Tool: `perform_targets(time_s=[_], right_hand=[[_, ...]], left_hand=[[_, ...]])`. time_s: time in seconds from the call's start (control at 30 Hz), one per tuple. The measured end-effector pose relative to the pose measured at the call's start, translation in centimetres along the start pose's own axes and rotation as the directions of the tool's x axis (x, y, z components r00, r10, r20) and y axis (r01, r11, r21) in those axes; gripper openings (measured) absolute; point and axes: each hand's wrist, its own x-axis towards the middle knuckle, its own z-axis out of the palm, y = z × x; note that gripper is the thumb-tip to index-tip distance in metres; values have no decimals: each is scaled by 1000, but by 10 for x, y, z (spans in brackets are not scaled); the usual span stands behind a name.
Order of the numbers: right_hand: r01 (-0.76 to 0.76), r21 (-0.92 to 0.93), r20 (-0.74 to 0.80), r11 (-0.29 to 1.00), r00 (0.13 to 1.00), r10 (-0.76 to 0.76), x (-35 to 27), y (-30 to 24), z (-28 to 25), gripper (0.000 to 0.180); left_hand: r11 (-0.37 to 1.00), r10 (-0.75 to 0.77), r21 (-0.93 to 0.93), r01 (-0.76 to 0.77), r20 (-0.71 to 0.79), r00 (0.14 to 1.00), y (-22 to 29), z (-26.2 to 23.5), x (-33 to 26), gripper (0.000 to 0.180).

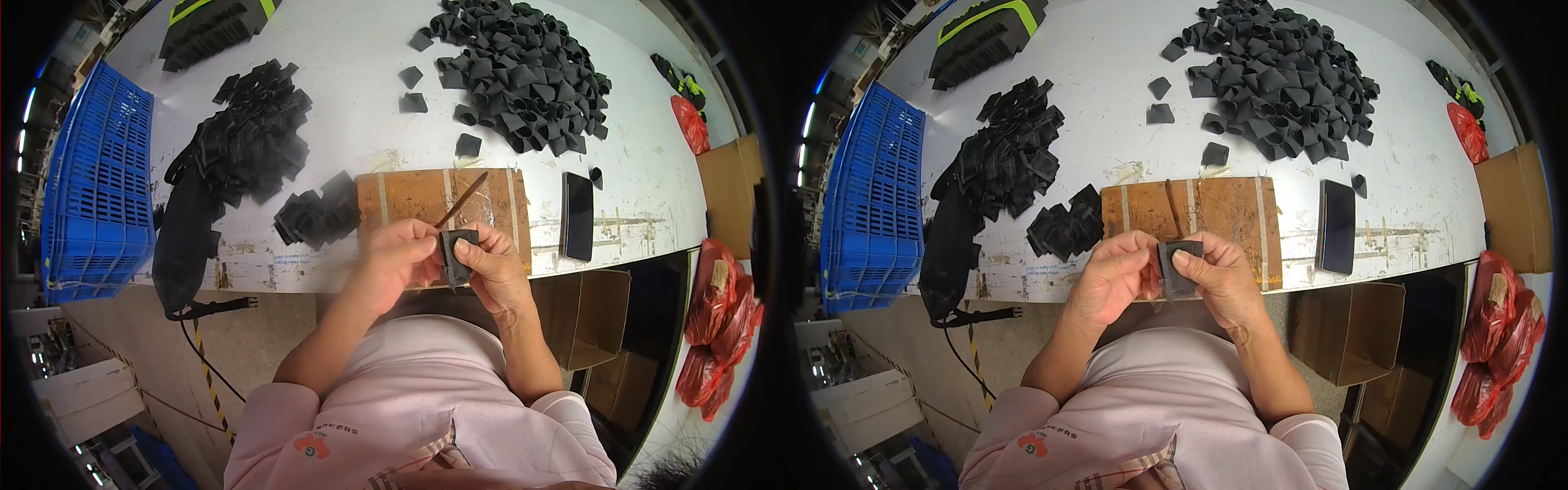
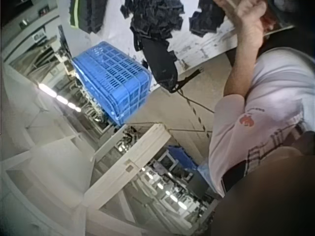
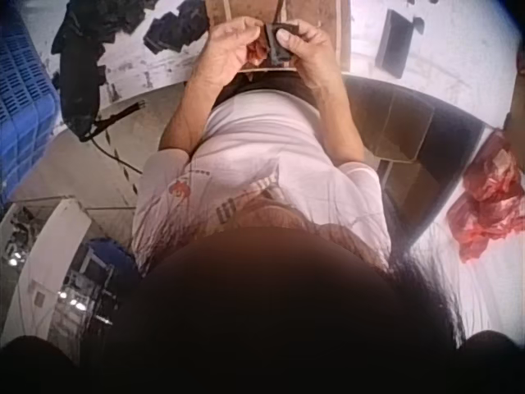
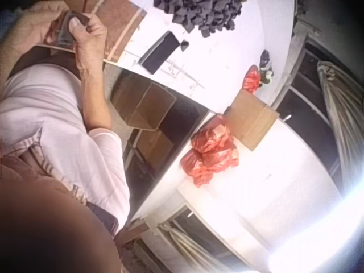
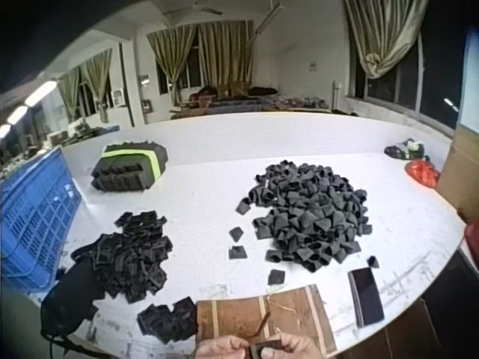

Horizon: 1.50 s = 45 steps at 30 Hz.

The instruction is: The person is assembling or inspecting small black rubber or plastic industrial components at a workbench.

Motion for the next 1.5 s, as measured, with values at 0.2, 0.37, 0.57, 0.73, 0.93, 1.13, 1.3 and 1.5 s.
perform_targets(time_s=[0.2, 0.37, 0.57, 0.73, 0.93, 1.13, 1.3, 1.5], right_hand=[[-46, -79, -15, 996, 999, 45, -1, 3, -9, 17], [241, -952, 54, 189, 740, -671, -9, 3, 6, 25], [403, -901, 213, 162, 734, -645, -12, 2, 16, 9], [350, -927, 334, -135, 605, -722, 3, 18, 10, 4], [154, -227, -234, 962, 950, -207, -3, 1, 9, 5], [-38, 328, 69, 944, 997, 16, -3, -18, 15, 13], [239, -310, 137, 920, 969, -205, -1, -76, 51, 23], [144, -210, 231, 967, 968, -94, 32, -59, 23, 25]], left_hand=[[985, -70, 150, 79, -68, 995, 2, 7, 1, 6], [767, 310, 626, -140, -171, 935, -10, 8, -2, 3], [194, 712, 915, -354, 117, 693, -28, 29, 1, 6], [481, 747, 790, -380, -143, 650, -31, 33, 10, 8], [985, 91, -140, -100, -71, 993, -8, 30, 1, 12], [701, 619, 558, -444, -168, 767, -9, 52, 5, 14], [828, 220, -557, 66, 430, 875, 41, 41, 20, 16], [872, 103, -489, -6, 171, 980, 33, 30, 29, 16]])
